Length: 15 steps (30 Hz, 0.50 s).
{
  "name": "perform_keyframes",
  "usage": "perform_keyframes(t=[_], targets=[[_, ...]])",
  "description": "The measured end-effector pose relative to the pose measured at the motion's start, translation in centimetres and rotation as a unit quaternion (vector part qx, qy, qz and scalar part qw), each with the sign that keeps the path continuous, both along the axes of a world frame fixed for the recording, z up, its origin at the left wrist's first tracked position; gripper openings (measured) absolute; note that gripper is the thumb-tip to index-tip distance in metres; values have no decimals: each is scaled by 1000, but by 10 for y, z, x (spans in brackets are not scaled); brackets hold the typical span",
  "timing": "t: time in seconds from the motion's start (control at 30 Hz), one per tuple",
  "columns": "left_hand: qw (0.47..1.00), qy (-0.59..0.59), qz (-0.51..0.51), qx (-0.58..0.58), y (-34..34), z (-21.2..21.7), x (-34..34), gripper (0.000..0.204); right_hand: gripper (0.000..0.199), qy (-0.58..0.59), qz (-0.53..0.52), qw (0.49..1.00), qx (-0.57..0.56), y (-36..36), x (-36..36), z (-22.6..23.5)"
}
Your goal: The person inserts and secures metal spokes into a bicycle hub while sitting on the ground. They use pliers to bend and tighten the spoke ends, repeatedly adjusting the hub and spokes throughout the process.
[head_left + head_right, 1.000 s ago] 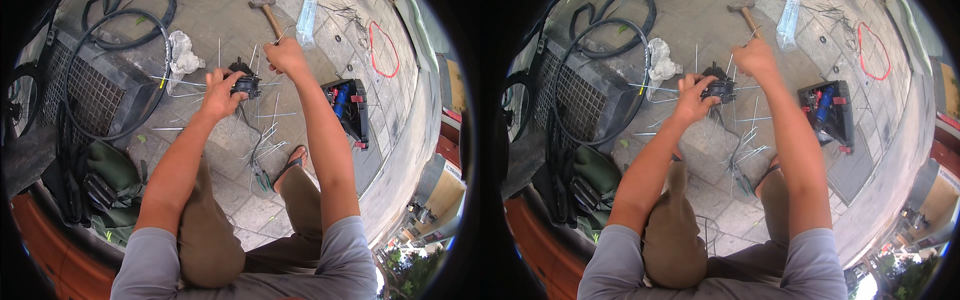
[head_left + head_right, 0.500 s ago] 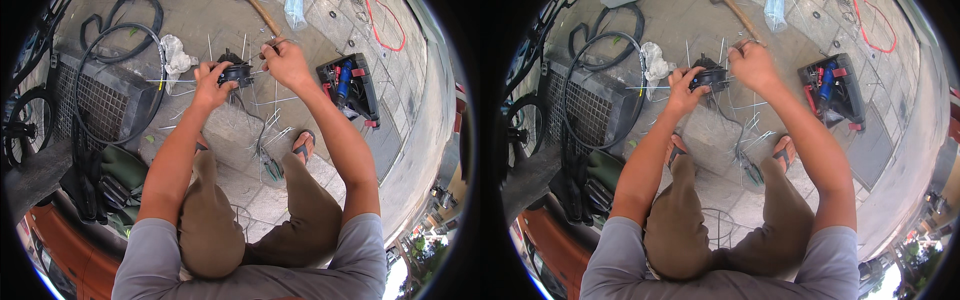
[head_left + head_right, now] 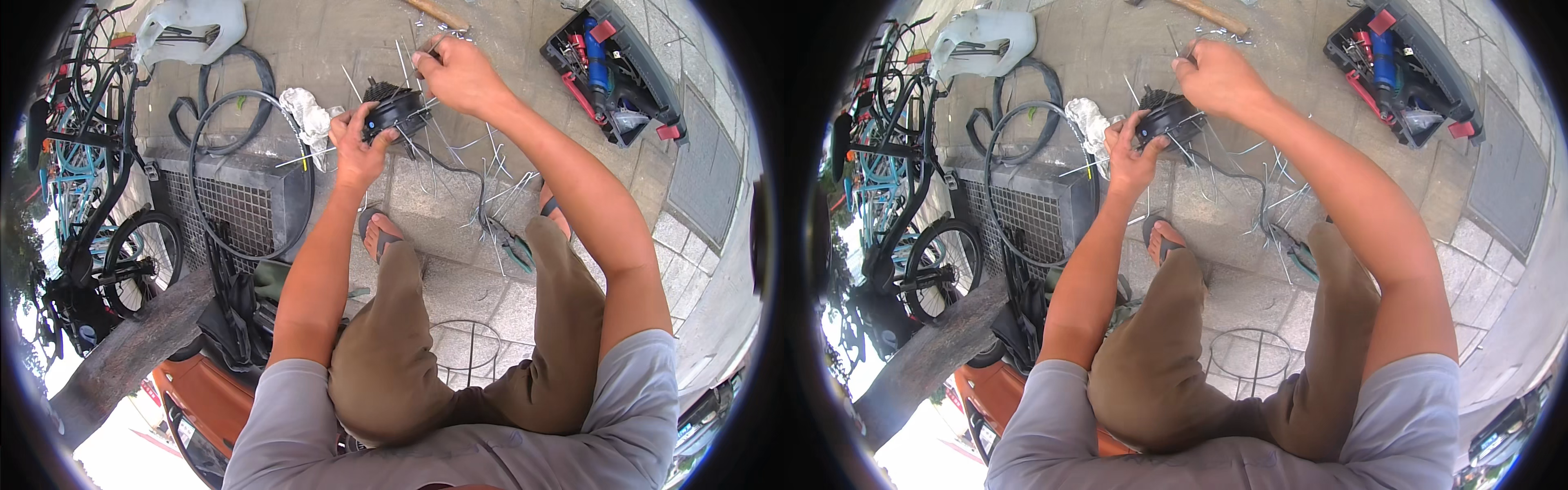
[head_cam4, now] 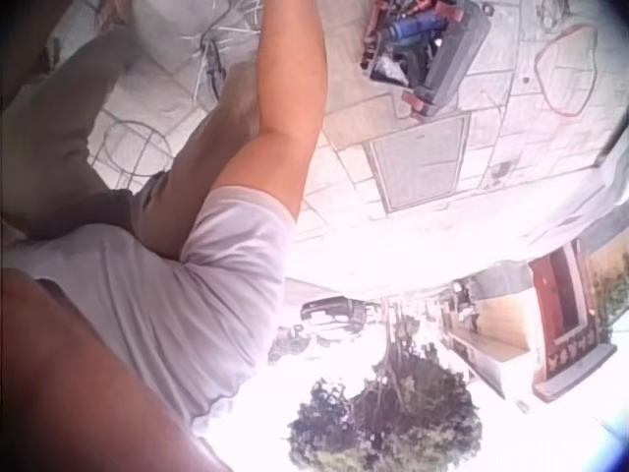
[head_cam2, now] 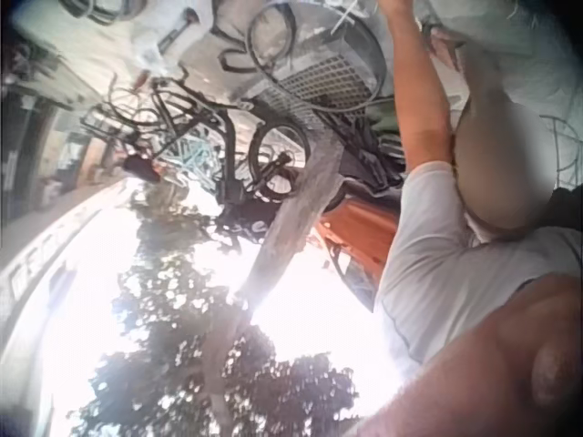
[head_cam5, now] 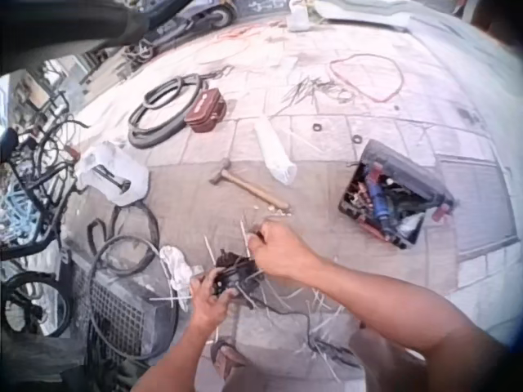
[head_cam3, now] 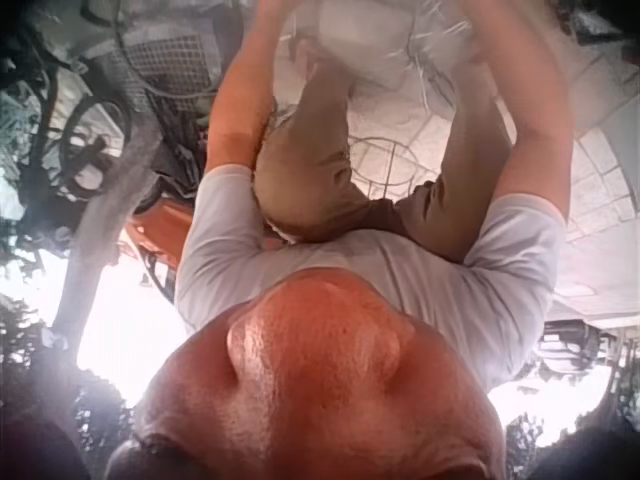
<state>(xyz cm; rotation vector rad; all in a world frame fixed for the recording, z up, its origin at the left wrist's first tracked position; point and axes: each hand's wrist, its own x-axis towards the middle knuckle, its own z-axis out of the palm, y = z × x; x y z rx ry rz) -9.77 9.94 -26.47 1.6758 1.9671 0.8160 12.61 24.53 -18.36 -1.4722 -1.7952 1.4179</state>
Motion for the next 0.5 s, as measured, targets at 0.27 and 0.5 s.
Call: perform_keyframes(t=[0.27, 0.5], targets=[[998, 27, -22, -50, 2, 9, -1, 68, 39, -24, 6, 998, 50, -2, 3, -4], [997, 35, -27, -68, 4, 12, 0, 70, 39, -28, 20, 999, 31, -2, 7, 1]])
